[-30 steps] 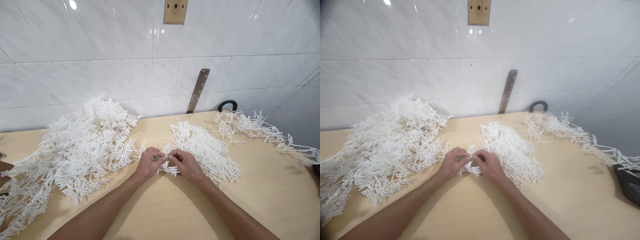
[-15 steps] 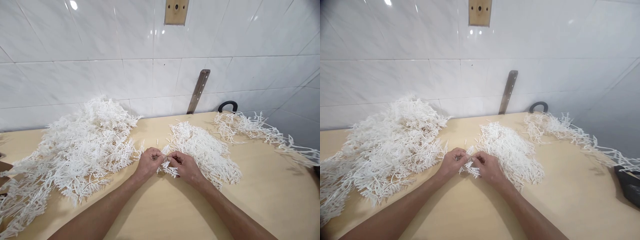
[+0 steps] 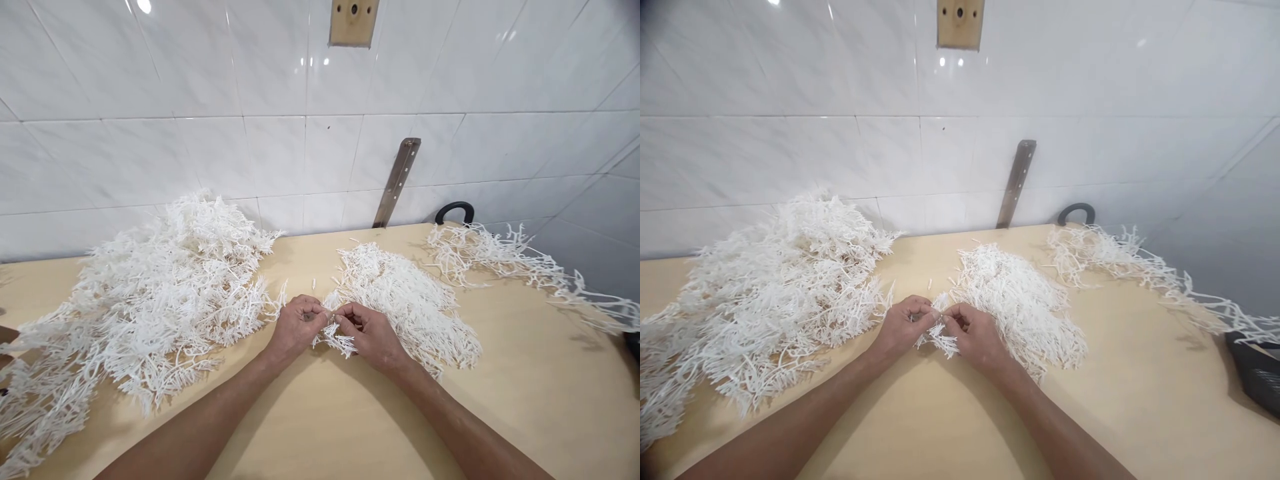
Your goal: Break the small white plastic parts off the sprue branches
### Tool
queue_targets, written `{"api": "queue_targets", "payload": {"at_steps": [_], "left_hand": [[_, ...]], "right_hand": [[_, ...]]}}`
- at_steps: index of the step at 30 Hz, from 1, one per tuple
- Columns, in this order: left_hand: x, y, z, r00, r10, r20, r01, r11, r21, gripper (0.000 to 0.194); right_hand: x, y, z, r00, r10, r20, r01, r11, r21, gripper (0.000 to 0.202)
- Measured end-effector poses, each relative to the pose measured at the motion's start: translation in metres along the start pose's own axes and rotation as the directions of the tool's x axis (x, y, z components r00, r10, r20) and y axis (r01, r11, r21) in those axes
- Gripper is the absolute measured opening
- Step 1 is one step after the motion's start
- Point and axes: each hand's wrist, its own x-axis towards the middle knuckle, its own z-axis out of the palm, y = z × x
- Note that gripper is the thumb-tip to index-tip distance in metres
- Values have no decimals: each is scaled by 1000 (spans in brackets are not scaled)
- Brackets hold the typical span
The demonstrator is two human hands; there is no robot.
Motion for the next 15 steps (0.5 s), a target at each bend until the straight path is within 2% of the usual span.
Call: {"api": "queue_targets", "payload": {"at_steps": [7,15], "left_hand": [[-3,2,3,999,-13,-44,13,1000,5,11],[-6,1,7,998,-22,-67,20,999,-28,12]], "right_hand": [[0,4,3,994,-90,-65,78,984,-162,21],[3,17,5,993,-91,-71,72,970,-231,27]]}}
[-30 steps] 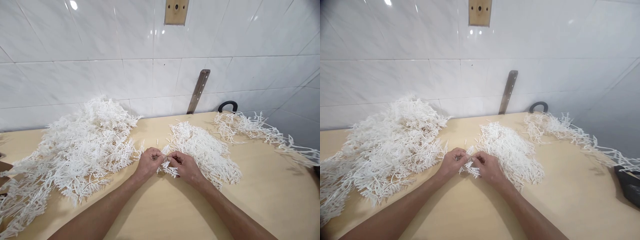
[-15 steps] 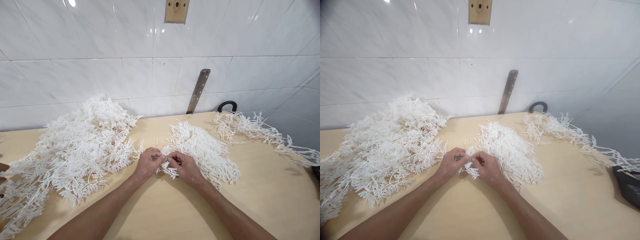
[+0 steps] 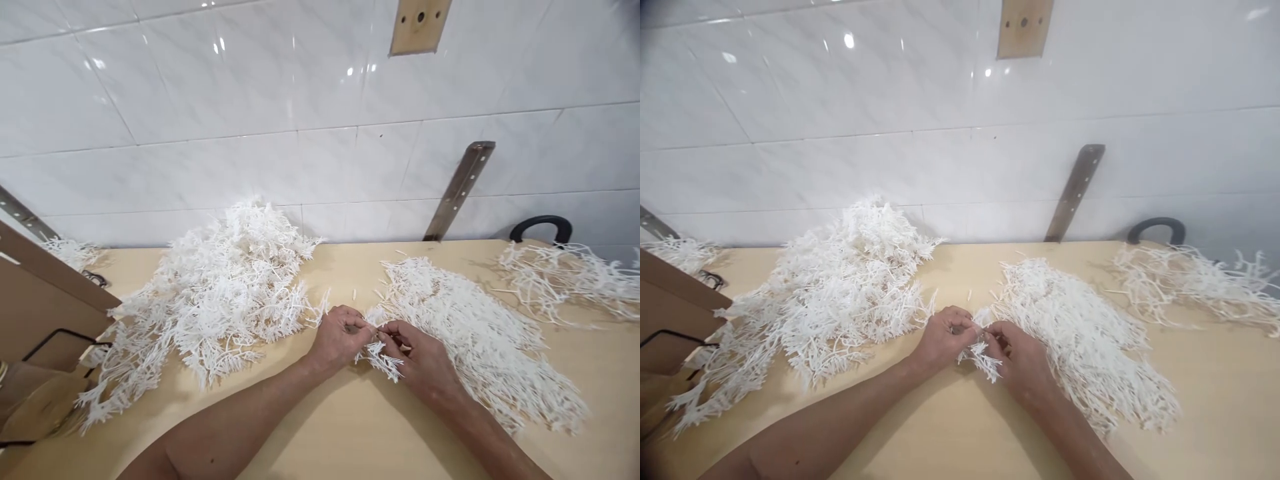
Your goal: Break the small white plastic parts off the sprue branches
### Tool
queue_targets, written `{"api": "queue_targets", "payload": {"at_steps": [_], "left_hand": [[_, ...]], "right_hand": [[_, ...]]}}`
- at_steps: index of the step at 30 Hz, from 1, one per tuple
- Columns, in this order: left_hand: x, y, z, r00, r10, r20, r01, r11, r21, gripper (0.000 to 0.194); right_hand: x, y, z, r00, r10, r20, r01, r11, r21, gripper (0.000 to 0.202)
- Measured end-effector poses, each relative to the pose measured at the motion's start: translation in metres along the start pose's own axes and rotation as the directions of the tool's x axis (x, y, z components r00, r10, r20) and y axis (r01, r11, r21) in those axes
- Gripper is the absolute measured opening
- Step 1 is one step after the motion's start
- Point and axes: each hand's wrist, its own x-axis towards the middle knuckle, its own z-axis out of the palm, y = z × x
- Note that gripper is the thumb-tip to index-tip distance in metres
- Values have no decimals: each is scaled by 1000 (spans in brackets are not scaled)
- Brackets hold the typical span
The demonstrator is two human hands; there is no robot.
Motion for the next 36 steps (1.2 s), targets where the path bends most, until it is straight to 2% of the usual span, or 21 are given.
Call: {"api": "queue_targets", "payload": {"at_steps": [6,13,16,21,24,27,32,36], "left_hand": [[-3,2,0,1000,12,11,-13,999,43,15],[-2,1,0,999,54,0,-54,998,43,16],[1,-2,1,998,67,-13,-66,998,24,16],[2,-4,0,997,71,-21,-71,997,-4,14],[1,-4,-2,997,73,-20,-73,997,-25,16],[2,-3,-4,999,46,-15,-47,997,-63,17],[4,-4,-2,999,16,-45,-19,997,-75,23],[4,-5,0,998,31,-60,-36,996,-79,20]], "right_hand": [[-2,-1,1,998,-66,4,66,992,-103,26],[2,-10,9,990,-134,-44,129,987,-101,18],[3,-15,14,998,-39,-53,37,998,-47,22],[2,-17,18,982,184,31,-186,969,161,19],[3,-13,14,972,222,-74,-205,960,193,12],[7,-6,7,954,258,-156,-226,954,199,14],[8,-3,3,947,291,-138,-224,902,368,32],[3,-9,6,968,244,-66,-202,904,376,39]]}}
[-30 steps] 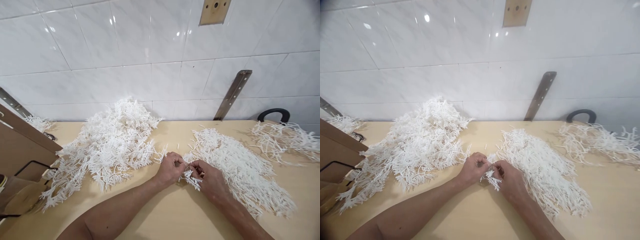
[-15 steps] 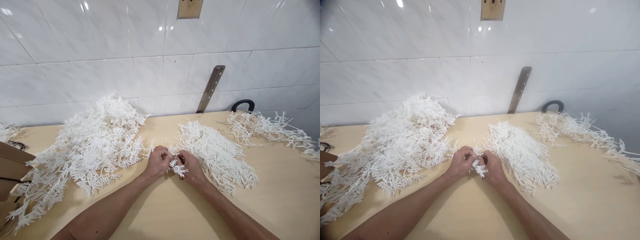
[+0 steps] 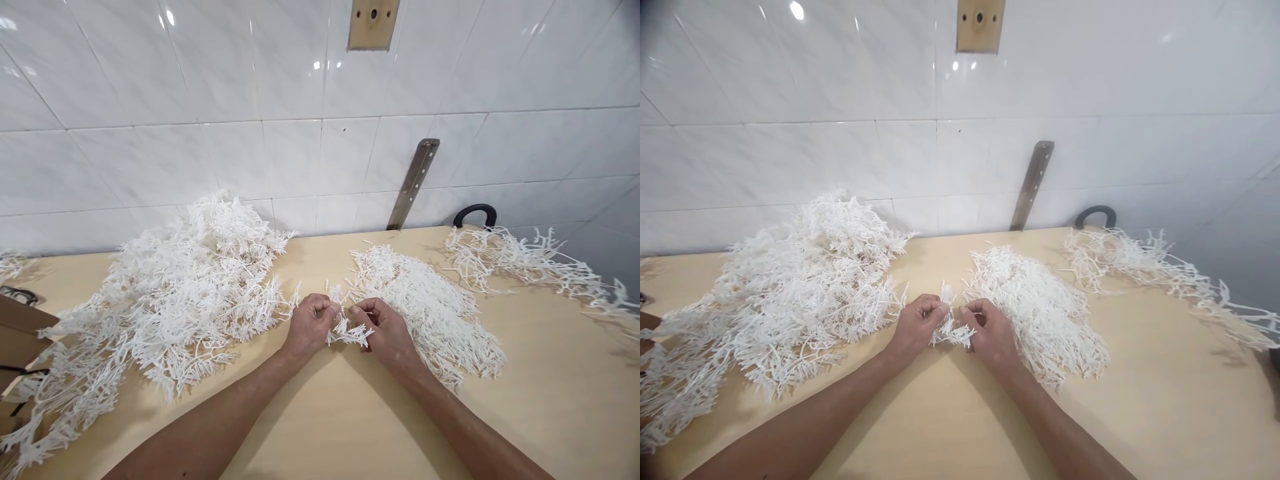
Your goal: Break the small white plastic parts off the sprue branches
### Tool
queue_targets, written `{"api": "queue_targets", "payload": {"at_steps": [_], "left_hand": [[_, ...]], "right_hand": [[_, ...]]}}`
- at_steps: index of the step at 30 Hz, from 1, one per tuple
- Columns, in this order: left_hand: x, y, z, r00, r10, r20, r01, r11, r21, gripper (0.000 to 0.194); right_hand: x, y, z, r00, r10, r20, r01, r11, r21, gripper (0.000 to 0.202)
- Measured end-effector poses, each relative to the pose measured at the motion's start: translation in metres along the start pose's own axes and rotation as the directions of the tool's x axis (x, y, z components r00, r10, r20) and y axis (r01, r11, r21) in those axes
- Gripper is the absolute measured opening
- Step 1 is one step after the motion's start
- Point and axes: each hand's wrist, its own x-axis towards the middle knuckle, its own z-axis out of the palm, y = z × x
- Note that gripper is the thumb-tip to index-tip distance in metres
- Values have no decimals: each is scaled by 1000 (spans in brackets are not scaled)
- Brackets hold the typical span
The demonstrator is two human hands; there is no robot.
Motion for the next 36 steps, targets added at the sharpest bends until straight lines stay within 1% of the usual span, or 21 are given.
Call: {"api": "queue_targets", "payload": {"at_steps": [3,6,11,14,20,24,26,32,36], "left_hand": [[0,-2,1,1000,-13,-3,13,1000,-5,17],[0,-3,2,1000,-25,6,25,1000,7,14],[-1,-1,2,998,-32,46,30,999,46,11],[-2,1,1,998,-24,59,21,999,43,10],[-2,-1,2,999,-30,43,30,999,23,11],[-2,-2,4,1000,-17,22,16,999,33,12],[-3,-1,4,1000,-2,18,2,999,45,13],[-5,7,2,1000,-13,15,12,998,60,14],[-4,5,3,1000,-6,-22,7,998,56,16]], "right_hand": [[-5,-1,4,997,-48,60,48,999,6,41],[-7,1,6,992,-100,81,100,995,9,43],[-5,4,6,996,-71,53,71,997,-4,43],[-3,7,6,994,-106,31,108,991,-74,38],[-1,14,9,985,-174,3,172,969,-178,32],[-2,11,11,958,-283,-52,259,926,-276,26],[-3,9,11,944,-326,-58,293,903,-314,23],[-8,1,10,910,-415,-13,381,847,-371,22],[-9,-2,11,859,-512,25,476,778,-409,24]]}}
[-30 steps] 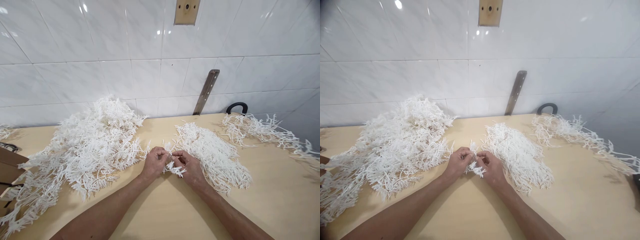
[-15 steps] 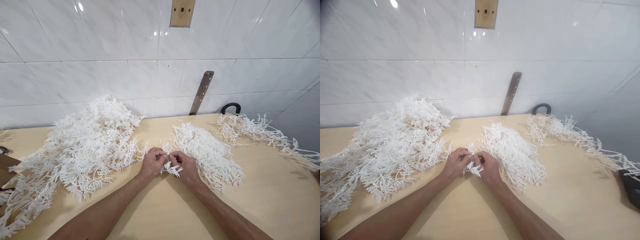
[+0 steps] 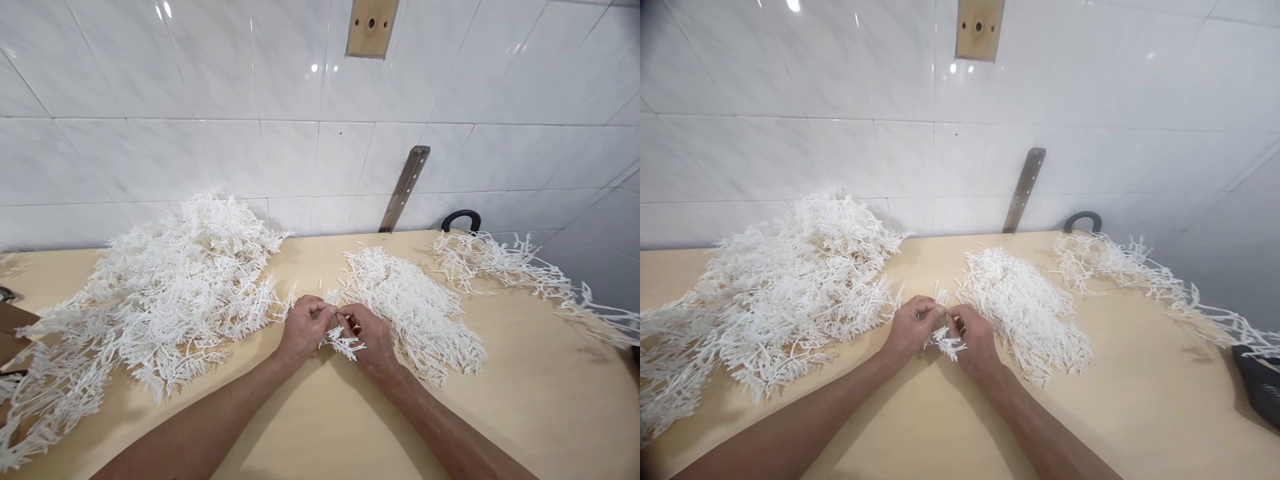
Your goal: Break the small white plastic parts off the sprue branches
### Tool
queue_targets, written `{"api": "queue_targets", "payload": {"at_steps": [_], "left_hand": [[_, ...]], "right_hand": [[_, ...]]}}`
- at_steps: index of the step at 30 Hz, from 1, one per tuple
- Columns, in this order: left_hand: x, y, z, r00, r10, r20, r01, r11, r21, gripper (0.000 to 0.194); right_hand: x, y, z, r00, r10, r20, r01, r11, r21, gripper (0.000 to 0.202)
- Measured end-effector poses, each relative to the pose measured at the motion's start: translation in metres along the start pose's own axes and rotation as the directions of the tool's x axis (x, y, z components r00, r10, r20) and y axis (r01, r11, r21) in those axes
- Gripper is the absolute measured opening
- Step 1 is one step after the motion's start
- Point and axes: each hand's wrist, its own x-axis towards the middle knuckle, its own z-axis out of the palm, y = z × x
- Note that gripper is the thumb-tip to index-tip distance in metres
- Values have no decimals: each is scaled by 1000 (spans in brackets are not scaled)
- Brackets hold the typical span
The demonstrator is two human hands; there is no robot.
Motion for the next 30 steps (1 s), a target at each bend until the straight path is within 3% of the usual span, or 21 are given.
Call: {"api": "queue_targets", "payload": {"at_steps": [6,10,14,19,25,30], "left_hand": [[1,-5,1,999,-31,-22,31,1000,1,13],[0,-3,1,1000,-8,-24,7,1000,-12,13],[-1,-4,2,1000,25,-8,-25,1000,1,15],[0,-8,4,998,64,17,-64,998,8,14],[1,-9,3,998,66,-3,-66,998,-3,14],[6,-11,-3,999,5,-41,-9,995,-103,15]], "right_hand": [[1,3,2,998,-57,35,57,998,9,21],[1,3,2,999,-16,30,16,1000,18,20],[2,0,3,992,104,68,-108,992,62,22],[3,0,8,945,290,151,-310,941,132,21],[6,3,12,924,362,122,-379,910,170,16],[8,0,3,818,556,146,-573,764,297,20]]}}
